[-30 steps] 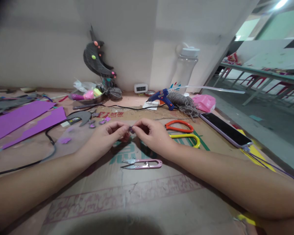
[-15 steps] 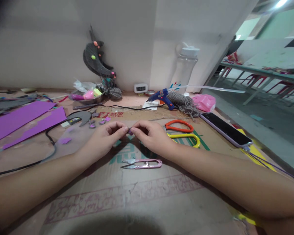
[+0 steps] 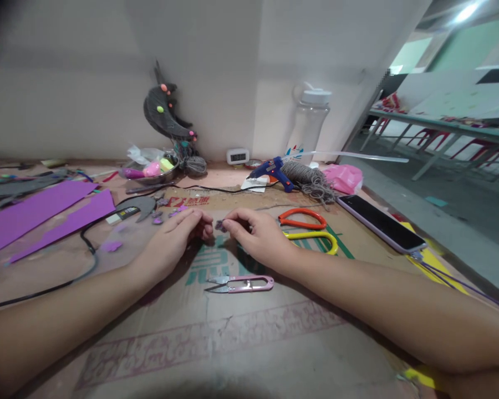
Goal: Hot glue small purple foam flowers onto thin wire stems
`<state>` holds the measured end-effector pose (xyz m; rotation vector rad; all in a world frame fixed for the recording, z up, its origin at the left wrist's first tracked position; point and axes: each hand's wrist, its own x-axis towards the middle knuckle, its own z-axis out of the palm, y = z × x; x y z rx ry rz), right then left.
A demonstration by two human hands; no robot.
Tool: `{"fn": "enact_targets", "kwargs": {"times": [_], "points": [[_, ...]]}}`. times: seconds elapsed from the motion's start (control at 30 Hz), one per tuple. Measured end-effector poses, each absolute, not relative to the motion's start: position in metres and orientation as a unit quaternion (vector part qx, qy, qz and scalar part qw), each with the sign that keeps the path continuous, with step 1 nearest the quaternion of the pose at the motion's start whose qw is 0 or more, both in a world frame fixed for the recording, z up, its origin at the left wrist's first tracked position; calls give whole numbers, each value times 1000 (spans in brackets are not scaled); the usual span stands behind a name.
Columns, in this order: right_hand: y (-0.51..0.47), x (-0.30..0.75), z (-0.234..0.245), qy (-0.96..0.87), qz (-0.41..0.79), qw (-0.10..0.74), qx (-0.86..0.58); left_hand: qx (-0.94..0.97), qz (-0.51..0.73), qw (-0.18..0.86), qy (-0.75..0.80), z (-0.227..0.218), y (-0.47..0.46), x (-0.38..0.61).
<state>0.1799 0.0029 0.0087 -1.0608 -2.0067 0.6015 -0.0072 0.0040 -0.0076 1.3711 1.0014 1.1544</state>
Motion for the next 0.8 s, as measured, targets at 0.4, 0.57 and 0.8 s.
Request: {"fn": "enact_targets", "kwargs": {"times": [0.4, 0.57, 0.8], "points": [[2, 181, 5, -804, 222, 388, -394, 618, 434, 476, 451, -7, 5, -8], [2, 181, 6, -811, 225, 388, -376, 612, 459, 497, 411, -9, 4, -7], [2, 182, 6, -814, 221, 383, -377, 606, 466, 510, 394, -8, 3, -7]]}}
